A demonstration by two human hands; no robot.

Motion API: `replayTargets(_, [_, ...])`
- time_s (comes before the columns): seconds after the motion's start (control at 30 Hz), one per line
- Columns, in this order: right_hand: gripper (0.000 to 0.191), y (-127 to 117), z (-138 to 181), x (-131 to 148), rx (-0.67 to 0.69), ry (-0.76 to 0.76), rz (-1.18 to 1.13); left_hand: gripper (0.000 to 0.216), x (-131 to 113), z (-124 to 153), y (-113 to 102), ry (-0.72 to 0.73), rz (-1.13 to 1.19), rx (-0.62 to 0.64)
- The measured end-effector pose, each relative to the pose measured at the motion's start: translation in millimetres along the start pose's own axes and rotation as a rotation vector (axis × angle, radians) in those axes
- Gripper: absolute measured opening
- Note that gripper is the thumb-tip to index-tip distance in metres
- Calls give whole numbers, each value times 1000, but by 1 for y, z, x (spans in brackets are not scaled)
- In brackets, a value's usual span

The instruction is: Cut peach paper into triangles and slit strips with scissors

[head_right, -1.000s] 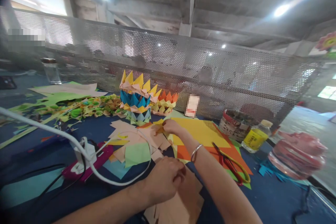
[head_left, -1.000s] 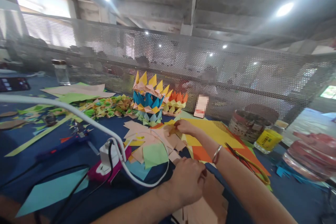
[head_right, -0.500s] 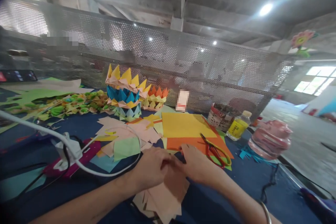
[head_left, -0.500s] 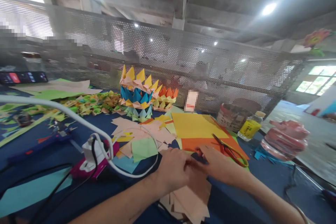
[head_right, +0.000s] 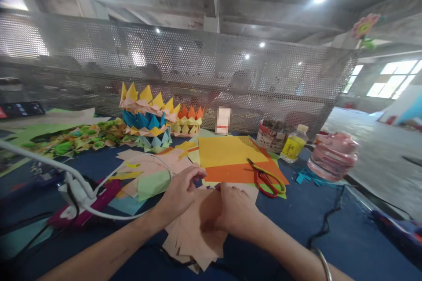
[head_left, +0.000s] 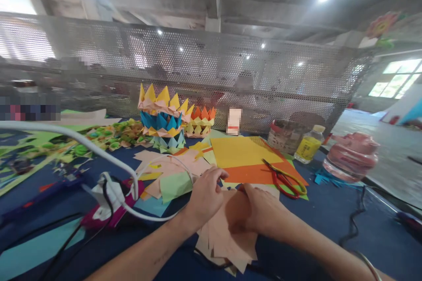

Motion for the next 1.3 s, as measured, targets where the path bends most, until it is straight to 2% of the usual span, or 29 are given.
replayTargets(0.1, [77, -5, 2, 4, -40, -31, -17, 42, 1, -1, -2, -13, 29, -16])
replayTargets(0.37, [69, 2, 8, 6, -37, -63, -127, 29, 2, -1, 3, -46, 1, 19])
replayTargets(0.63, [83, -4, 10, 13, -10, -66, -152, 29, 4, 1, 5, -31, -44, 12])
replayTargets(0.77, [87, -5, 8, 13, 18, -44, -102, 26, 8, -2, 4, -88, -14, 13])
replayTargets(0.93, [83, 1, 5, 6, 4, -37, -104, 19, 10, -2, 9, -193, 73, 106])
replayTargets(1.03, [78, 5, 3, 2, -8, -68, -161, 29, 8, 2, 15, -211, 127, 202])
replayTargets(1.13, [83, 6, 3, -1, -27, -89, -210, 38, 10, 4, 17, -251, 150, 258])
replayTargets(1.23, [89, 4, 2, -5, -34, -73, -186, 38, 9, 7, 24, -298, 273, 358])
replayTargets(1.3, [85, -2, 1, -5, -51, -71, -164, 37, 3, 8, 29, -319, 380, 432])
Point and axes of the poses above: each hand's wrist, its own z-axis away from the middle knuckle, its own y-axis out of the palm, x = y × z, the point moved 10 cm from there along -z, towards the middle knuckle, and after that the axes turned 11 degrees about -y, right-handed, at the moved point
